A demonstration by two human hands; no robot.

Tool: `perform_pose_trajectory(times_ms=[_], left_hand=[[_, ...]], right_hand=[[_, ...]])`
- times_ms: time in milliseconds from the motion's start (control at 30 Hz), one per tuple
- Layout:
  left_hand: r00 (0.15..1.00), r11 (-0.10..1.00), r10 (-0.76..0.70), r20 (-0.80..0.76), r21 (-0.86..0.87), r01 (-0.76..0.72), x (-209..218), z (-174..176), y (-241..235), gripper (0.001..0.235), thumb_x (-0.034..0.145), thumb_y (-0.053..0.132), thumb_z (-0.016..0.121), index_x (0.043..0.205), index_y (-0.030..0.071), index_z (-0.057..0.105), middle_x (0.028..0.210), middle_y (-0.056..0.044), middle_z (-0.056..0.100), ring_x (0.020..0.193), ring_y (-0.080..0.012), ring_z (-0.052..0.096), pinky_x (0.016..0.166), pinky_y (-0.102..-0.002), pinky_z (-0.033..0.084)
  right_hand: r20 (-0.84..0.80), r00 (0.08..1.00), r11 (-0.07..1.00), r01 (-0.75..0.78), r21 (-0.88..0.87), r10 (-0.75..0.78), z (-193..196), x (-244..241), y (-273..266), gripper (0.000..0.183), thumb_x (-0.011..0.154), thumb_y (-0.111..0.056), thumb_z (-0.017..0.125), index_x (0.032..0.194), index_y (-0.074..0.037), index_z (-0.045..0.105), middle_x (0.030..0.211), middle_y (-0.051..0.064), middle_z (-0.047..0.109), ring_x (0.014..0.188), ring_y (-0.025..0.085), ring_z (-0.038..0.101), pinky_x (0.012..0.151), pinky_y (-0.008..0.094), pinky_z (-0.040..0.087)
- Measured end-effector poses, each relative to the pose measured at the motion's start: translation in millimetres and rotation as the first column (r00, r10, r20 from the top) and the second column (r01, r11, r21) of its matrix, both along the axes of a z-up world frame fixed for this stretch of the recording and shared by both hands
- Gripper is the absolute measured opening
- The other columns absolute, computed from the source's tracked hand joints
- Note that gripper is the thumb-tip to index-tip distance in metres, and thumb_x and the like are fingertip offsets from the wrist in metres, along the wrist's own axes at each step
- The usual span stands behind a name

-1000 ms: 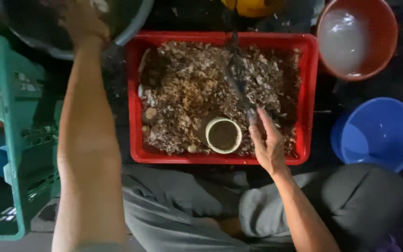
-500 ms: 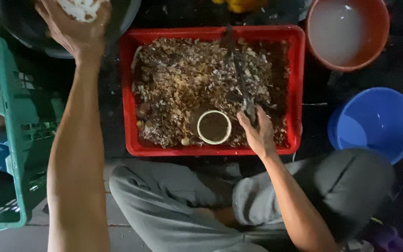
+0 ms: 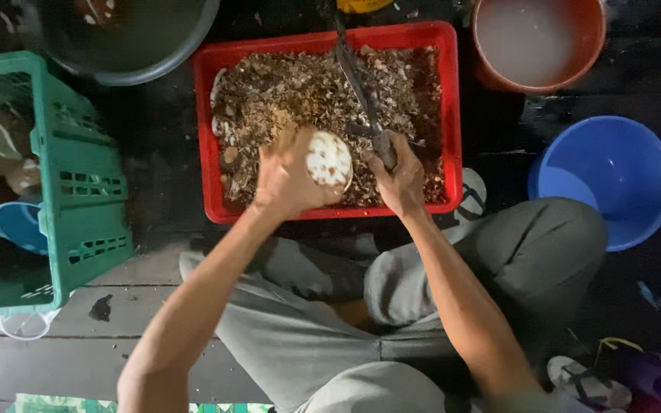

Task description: The person sits cross-legged on the floor and uses a knife to peel the husk off a coconut over a red tray filled with debris. They rotate the coconut and scrape away the fibrous outer layer, then place the peeled coconut into a metal bowl.

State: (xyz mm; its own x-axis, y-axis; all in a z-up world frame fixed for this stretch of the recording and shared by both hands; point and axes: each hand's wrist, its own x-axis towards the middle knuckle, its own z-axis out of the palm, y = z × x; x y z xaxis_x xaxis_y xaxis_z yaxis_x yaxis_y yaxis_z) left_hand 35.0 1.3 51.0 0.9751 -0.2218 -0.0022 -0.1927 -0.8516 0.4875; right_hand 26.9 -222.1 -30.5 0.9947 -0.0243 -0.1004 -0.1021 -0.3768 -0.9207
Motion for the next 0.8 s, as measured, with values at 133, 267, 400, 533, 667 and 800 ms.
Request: perform_pose_trajectory(times_ms=[133,267,400,533,667,800], left_hand=[[0.99,0.997,0.082,0.119,0.005,-0.083,-19.1,-23.6,-11.5,0.111,0.056,0.051,0.093,0.146,0.006,0.049,0.128,-0.025,0.057,0.116,-0.042,0.062,0.102,-0.061,0.044],[0.993,0.992,0.041,0.114,-0.126,-0.027,-24.5,-33.9,-6.9,0.11,0.06,0.053,0.092,0.147,0.003,0.045,0.136,-0.024,0.054,0.123,-0.0437,0.057,0.099,-0.062,0.046],[0.915,0.209,0.002,-0.404,-0.894,-0.396,-16.8,-31.1,2.8,0.089,0.075,0.056,0.079,0.143,0.01,0.046,0.139,-0.018,0.053,0.126,-0.0381,0.057,0.101,-0.061,0.054],[0.888,-0.273,-0.218,-0.406,-0.848,-0.455,24.4,-28.0,56.3,0.081,0.089,0.072,0.058,0.143,0.012,0.05,0.14,-0.02,0.054,0.128,-0.0378,0.06,0.104,-0.062,0.057],[0.937,0.208,0.324,-0.127,-0.957,-0.202,106.0,-34.1,124.5,0.085,0.088,0.064,0.075,0.145,0.011,0.04,0.142,-0.02,0.048,0.13,-0.0366,0.057,0.106,-0.057,0.059],[0.779,0.858,0.493,0.389,-0.365,-0.361,153.1,-44.2,159.5,0.097,0.076,0.054,0.096,0.142,0.008,0.042,0.135,-0.023,0.052,0.122,-0.0347,0.063,0.096,-0.048,0.064]], right_hand=[[0.099,0.995,0.997,0.012,-0.075,-0.004,-3.9,2.2,-6.7,0.044,0.099,-0.032,0.072,0.133,-0.006,0.06,0.108,0.011,0.072,0.095,0.022,0.069,0.079,0.04,0.055],[0.131,0.991,0.999,-0.021,-0.038,0.025,-2.8,4.0,-4.4,0.041,0.101,-0.033,0.072,0.132,-0.008,0.062,0.11,0.009,0.073,0.097,0.021,0.07,0.079,0.039,0.055],[0.114,0.992,0.998,-0.053,-0.044,0.058,3.2,0.9,-0.8,0.039,0.102,-0.033,0.07,0.131,-0.007,0.064,0.097,0.009,0.068,0.083,0.021,0.063,0.074,0.038,0.053],[0.151,0.988,0.999,-0.045,-0.01,0.045,7.4,1.9,1.0,0.036,0.103,-0.032,0.069,0.127,-0.006,0.064,0.095,0.007,0.066,0.081,0.018,0.061,0.072,0.036,0.053],[0.102,0.994,0.994,-0.039,-0.101,0.05,12.6,6.7,5.6,0.034,0.101,-0.032,0.07,0.122,-0.004,0.065,0.091,0.006,0.066,0.079,0.017,0.062,0.07,0.037,0.052],[0.161,0.984,0.996,-0.06,-0.071,0.071,13.0,11.2,9.3,0.031,0.103,-0.026,0.069,0.122,-0.002,0.064,0.094,0.005,0.066,0.082,0.014,0.062,0.072,0.033,0.052]])
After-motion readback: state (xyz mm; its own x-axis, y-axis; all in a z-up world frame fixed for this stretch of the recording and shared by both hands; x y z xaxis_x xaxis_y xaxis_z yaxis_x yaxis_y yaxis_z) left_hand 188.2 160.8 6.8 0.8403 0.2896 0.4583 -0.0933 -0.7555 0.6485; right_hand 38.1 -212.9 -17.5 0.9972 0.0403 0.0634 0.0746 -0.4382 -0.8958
